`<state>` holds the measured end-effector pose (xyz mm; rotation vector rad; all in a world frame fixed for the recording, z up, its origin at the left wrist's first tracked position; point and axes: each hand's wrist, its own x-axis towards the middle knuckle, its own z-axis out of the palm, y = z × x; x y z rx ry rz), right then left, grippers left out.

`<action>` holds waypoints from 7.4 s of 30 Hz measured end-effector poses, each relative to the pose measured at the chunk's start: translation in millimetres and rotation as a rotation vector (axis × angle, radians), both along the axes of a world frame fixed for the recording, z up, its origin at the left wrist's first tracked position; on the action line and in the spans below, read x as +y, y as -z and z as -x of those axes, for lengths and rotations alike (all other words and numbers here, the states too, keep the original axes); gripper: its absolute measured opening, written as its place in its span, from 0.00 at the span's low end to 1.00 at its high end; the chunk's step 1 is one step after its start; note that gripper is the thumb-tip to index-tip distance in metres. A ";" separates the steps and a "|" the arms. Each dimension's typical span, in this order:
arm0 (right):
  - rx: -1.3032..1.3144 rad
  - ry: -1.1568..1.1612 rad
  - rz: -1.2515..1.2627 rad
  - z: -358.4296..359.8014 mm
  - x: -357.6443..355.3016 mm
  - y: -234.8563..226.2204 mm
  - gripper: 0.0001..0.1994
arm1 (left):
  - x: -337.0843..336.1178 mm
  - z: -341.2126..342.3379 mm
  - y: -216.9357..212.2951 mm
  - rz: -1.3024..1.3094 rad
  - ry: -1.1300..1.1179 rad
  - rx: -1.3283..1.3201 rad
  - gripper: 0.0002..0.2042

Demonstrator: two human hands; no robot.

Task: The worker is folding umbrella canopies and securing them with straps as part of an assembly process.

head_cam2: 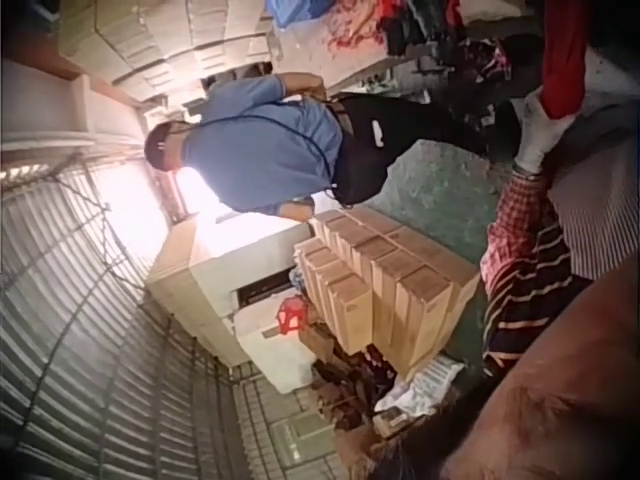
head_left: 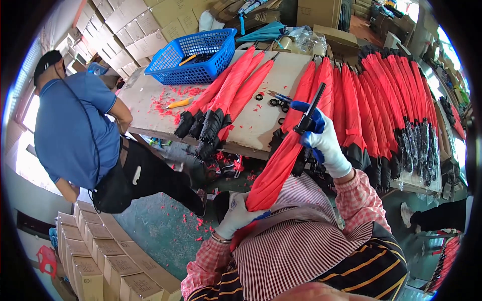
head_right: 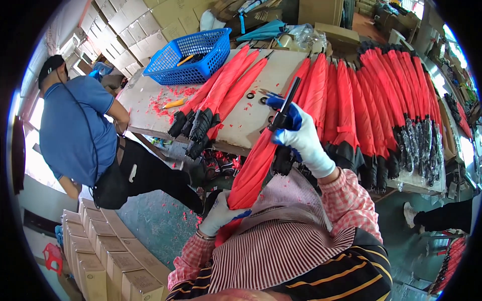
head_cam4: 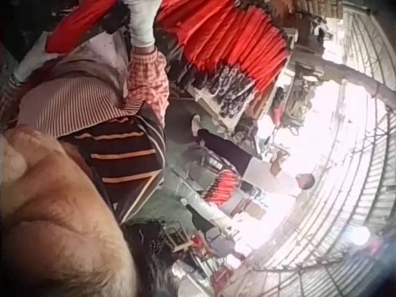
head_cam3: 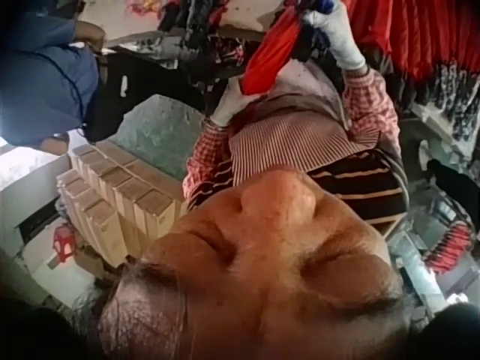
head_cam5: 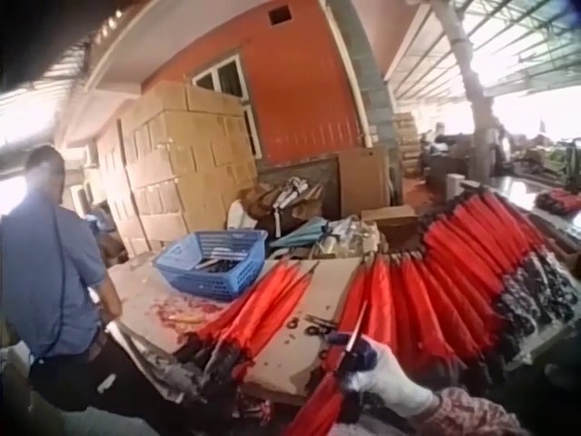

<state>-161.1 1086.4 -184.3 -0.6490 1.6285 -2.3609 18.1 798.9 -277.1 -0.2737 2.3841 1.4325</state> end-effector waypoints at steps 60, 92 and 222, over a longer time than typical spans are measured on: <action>0.054 0.516 -1.568 188.7 91.2 93.7 0.39 | -149.1 403.8 15.0 0.912 -0.038 0.227 0.46; 0.481 0.317 -1.342 303.2 -209.2 150.9 0.15 | -170.9 77.7 49.1 -0.409 -0.217 0.043 0.38; -0.011 -0.098 0.112 -11.1 -22.6 21.6 0.45 | 8.3 4.6 -22.7 0.017 0.079 0.396 0.30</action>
